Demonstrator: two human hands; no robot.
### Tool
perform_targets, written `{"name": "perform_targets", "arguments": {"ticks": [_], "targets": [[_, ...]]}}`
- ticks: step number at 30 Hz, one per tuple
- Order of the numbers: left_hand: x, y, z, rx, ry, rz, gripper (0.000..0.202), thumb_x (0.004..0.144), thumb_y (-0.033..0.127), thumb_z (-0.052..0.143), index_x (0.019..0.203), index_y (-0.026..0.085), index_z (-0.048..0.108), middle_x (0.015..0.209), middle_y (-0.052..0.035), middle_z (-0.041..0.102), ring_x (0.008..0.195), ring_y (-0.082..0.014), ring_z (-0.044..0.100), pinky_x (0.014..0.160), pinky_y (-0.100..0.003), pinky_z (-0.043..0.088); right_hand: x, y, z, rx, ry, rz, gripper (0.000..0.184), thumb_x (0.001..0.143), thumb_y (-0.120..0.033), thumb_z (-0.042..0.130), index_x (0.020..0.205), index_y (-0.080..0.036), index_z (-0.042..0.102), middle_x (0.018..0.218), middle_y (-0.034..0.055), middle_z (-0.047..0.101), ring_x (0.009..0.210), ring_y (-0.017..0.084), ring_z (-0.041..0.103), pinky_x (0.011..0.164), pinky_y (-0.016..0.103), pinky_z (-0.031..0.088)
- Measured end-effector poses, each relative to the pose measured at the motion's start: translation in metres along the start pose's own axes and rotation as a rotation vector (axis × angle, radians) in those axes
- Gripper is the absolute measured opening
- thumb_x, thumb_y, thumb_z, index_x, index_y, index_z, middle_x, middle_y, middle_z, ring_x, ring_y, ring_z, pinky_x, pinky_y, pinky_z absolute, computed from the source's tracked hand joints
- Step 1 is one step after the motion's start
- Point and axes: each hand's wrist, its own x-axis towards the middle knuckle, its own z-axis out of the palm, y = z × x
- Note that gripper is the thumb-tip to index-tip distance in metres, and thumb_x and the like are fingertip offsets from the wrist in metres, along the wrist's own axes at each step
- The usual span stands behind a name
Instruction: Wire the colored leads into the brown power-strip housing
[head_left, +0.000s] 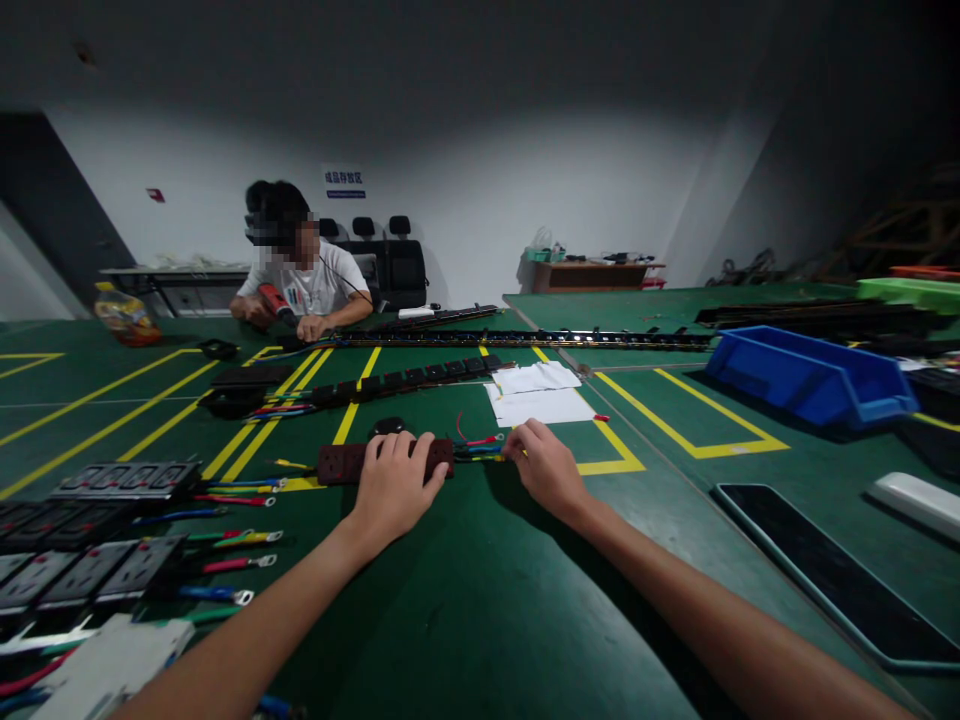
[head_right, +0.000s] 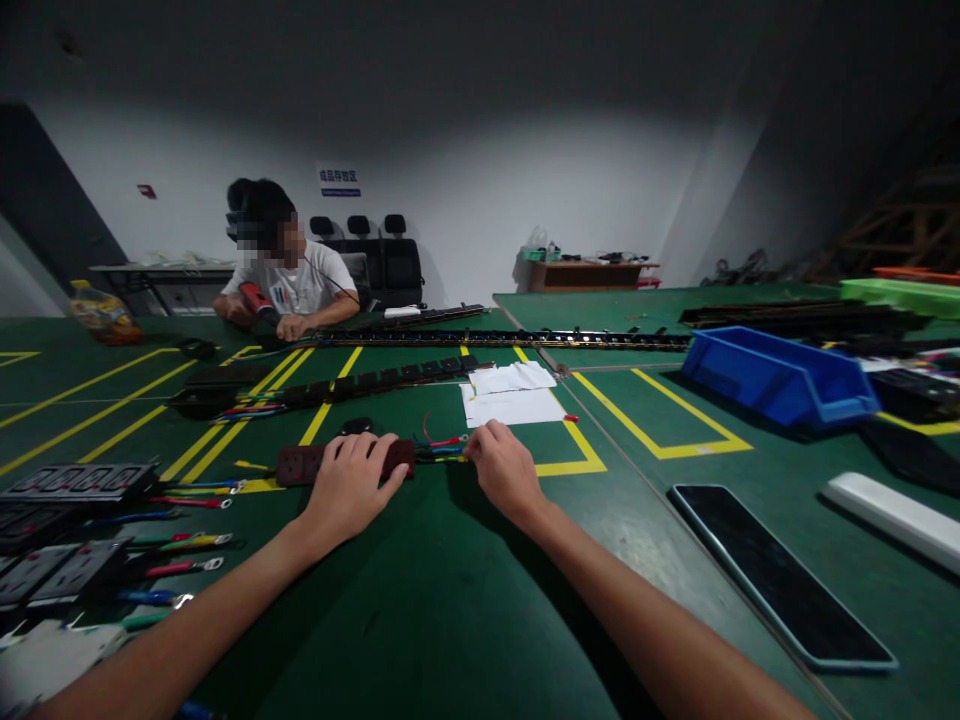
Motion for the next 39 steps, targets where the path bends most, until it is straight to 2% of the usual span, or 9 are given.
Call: {"name": "perform_targets", "arguments": {"ticks": [4, 7, 10, 21, 26, 39], "targets": [[0.0001, 0.0003, -0.001, 0.008, -0.011, -0.002, 0.049, 0.103, 0.049, 0.043, 0.134, 0.017, 0.063, 0.118, -0.0152, 0.067, 0.112, -0.0332, 0.059, 0.104, -0.053, 0.04, 0.0024, 0.0036, 0.002, 0.02, -0.016, 0.12, 0.012, 0.099, -0.031, 0.059, 0.094, -0.022, 0.066, 0.096, 0.0036, 0.066, 0.09, 0.019, 0.059, 0.072, 0.029, 0.038], [0.0005, 0.0013, -0.0024, 0.003, -0.015, -0.009, 0.049, 0.102, 0.049, 0.044, 0.133, 0.016, 0.064, 0.118, -0.0157, 0.067, 0.112, -0.0338, 0.059, 0.104, -0.054, 0.04, 0.0032, 0.0025, 0.0009, -0.055, -0.009, 0.19, 0.021, 0.099, -0.04, 0.061, 0.089, -0.022, 0.068, 0.093, 0.0046, 0.068, 0.086, 0.02, 0.059, 0.068, 0.03, 0.034], [0.0006, 0.002, -0.0026, 0.012, -0.015, -0.014, 0.049, 0.102, 0.048, 0.044, 0.132, 0.016, 0.064, 0.117, -0.0162, 0.068, 0.112, -0.0347, 0.058, 0.104, -0.055, 0.04, 0.0031, -0.0005, -0.0011, -0.134, -0.033, 0.198, 0.033, 0.101, -0.044, 0.058, 0.078, -0.022, 0.068, 0.086, 0.0056, 0.068, 0.081, 0.02, 0.058, 0.065, 0.031, 0.029], [0.0004, 0.0012, -0.0015, 0.019, -0.018, -0.01, 0.049, 0.102, 0.048, 0.044, 0.134, 0.016, 0.063, 0.118, -0.0156, 0.067, 0.112, -0.0337, 0.058, 0.105, -0.053, 0.039, 0.0053, 0.0007, 0.003, -0.122, -0.069, 0.115, 0.047, 0.106, -0.044, 0.047, 0.067, -0.021, 0.058, 0.073, 0.0054, 0.063, 0.07, 0.018, 0.054, 0.063, 0.032, 0.025], [0.0006, 0.001, -0.0003, 0.023, -0.022, -0.004, 0.05, 0.103, 0.049, 0.043, 0.136, 0.016, 0.062, 0.12, -0.0159, 0.067, 0.113, -0.034, 0.058, 0.105, -0.054, 0.039, 0.0037, -0.001, 0.0019, -0.116, -0.023, 0.064, 0.045, 0.105, -0.044, 0.048, 0.067, -0.021, 0.057, 0.072, 0.0045, 0.062, 0.069, 0.017, 0.052, 0.064, 0.031, 0.025], [0.0007, 0.0017, -0.0016, 0.052, -0.034, -0.006, 0.05, 0.103, 0.048, 0.045, 0.136, 0.015, 0.062, 0.119, -0.0157, 0.067, 0.113, -0.0341, 0.058, 0.104, -0.053, 0.04, 0.0045, -0.0016, 0.0013, -0.109, -0.063, 0.116, 0.046, 0.105, -0.043, 0.046, 0.067, -0.02, 0.059, 0.073, 0.0039, 0.063, 0.063, 0.014, 0.049, 0.061, 0.031, 0.023]]}}
